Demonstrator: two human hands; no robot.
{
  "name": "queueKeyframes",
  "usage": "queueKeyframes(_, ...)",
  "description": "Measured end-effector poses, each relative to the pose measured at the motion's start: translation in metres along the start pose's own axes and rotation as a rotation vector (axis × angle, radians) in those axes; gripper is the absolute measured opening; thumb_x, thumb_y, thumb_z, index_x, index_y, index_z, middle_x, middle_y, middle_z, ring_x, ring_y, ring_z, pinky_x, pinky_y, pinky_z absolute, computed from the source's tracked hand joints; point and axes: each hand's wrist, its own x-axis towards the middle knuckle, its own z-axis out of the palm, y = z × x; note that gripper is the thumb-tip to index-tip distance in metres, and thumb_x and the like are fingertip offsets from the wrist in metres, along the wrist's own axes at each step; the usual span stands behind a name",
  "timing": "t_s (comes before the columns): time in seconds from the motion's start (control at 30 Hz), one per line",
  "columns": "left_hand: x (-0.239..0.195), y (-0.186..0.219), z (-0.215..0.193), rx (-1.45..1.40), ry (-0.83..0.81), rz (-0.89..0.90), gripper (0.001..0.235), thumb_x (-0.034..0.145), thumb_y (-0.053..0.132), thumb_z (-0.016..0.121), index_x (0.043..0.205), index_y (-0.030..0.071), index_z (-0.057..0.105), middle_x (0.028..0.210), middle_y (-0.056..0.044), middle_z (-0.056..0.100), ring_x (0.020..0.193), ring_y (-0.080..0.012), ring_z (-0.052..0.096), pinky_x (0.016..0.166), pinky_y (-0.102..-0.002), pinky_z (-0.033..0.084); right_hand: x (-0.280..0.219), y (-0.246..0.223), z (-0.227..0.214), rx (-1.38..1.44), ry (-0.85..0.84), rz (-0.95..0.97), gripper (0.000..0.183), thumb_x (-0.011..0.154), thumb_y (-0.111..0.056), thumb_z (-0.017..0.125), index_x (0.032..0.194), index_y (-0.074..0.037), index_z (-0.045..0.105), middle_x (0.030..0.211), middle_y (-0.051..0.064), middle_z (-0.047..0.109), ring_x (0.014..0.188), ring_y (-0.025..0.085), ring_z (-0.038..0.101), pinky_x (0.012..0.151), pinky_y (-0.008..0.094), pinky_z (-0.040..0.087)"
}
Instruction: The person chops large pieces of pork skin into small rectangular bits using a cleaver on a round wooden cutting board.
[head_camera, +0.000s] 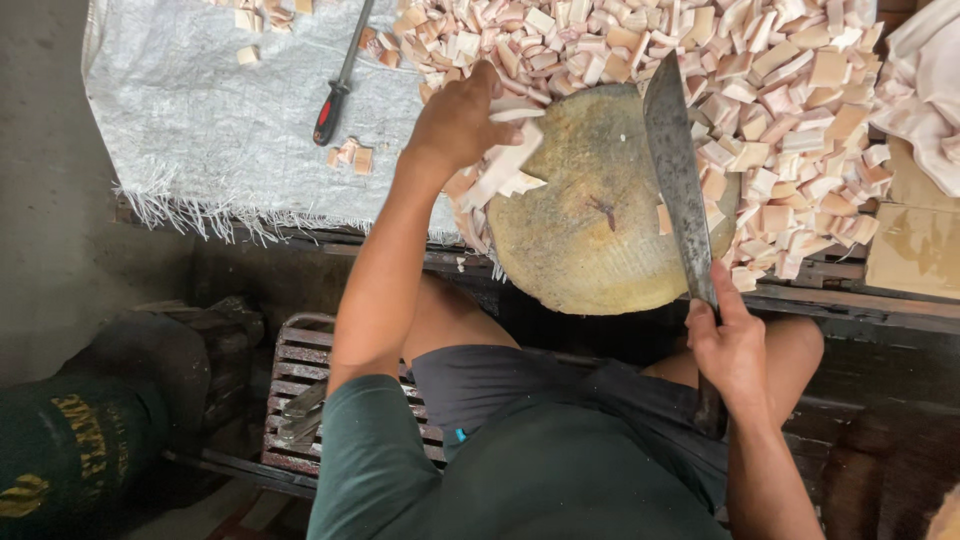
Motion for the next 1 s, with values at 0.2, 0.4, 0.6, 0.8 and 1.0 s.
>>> queueKeyframes(0.2, -0.057, 0.038, 0.09, -0.365, 0.014, 0.095, 0.051, 0.083, 0.039, 0.08, 0.121, 0.013, 0.057, 0.106, -0.008, 0.077, 0.093, -0.0243, 0.075, 0.082, -0.039, 0.06, -0.024, 0.015, 0.002, 0.065, 0.016, -0.073, 0.062, 0.098, -0.011, 0.062, 0.158, -0.008, 0.048, 0.07, 0.007, 0.064, 0.06, 0.01, 0.056, 0.058, 0.03, 0.05)
queueKeyframes(0.4, -0.096, 0.046, 0.213, -0.087, 0.298, 0.411, 0.056, 0.073, 0.027, 0.082, 0.121, 0.004, 0.064, 0.117, -0.018, 0.065, 0.109, -0.0415, 0.058, 0.096, -0.05, 0.046, -0.05, 0.031, -0.006, -0.271, -0.005, -0.068, 0.064, 0.097, -0.012, 0.063, 0.159, -0.015, 0.047, 0.074, 0.026, 0.066, 0.06, 0.038, 0.065, 0.063, 0.045, 0.053)
queueKeyframes(0.6, -0.112, 0.017, 0.217, -0.118, 0.244, 0.398, 0.041, 0.085, 0.022, 0.073, 0.122, 0.005, 0.067, 0.115, -0.015, 0.065, 0.109, -0.0385, 0.058, 0.098, -0.047, 0.048, -0.062, 0.041, -0.011, -0.418, 0.012, -0.334, 0.065, 0.095, -0.011, 0.062, 0.158, -0.012, 0.046, 0.091, 0.031, 0.07, 0.076, 0.052, 0.066, 0.07, 0.056, 0.053)
queueKeyframes(0.8, -0.116, 0.019, 0.216, 0.005, 0.279, 0.428, 0.036, 0.084, 0.023, 0.072, 0.116, 0.007, 0.069, 0.103, -0.012, 0.067, 0.103, -0.0353, 0.062, 0.091, -0.047, 0.051, -0.094, 0.036, -0.037, -0.38, 0.252, -0.445, 0.057, 0.103, -0.003, 0.063, 0.156, -0.006, 0.044, 0.08, 0.022, 0.069, 0.066, 0.036, 0.069, 0.064, 0.044, 0.055)
queueKeyframes(1.0, -0.117, 0.021, 0.217, 0.015, 0.288, 0.41, 0.031, 0.082, 0.024, 0.073, 0.108, 0.008, 0.07, 0.101, -0.01, 0.068, 0.101, -0.0332, 0.063, 0.088, -0.047, 0.051, -0.094, 0.041, -0.032, -0.476, -0.028, -0.421, 0.069, 0.089, -0.003, 0.065, 0.155, -0.006, 0.046, 0.071, 0.016, 0.068, 0.057, 0.033, 0.066, 0.059, 0.045, 0.055)
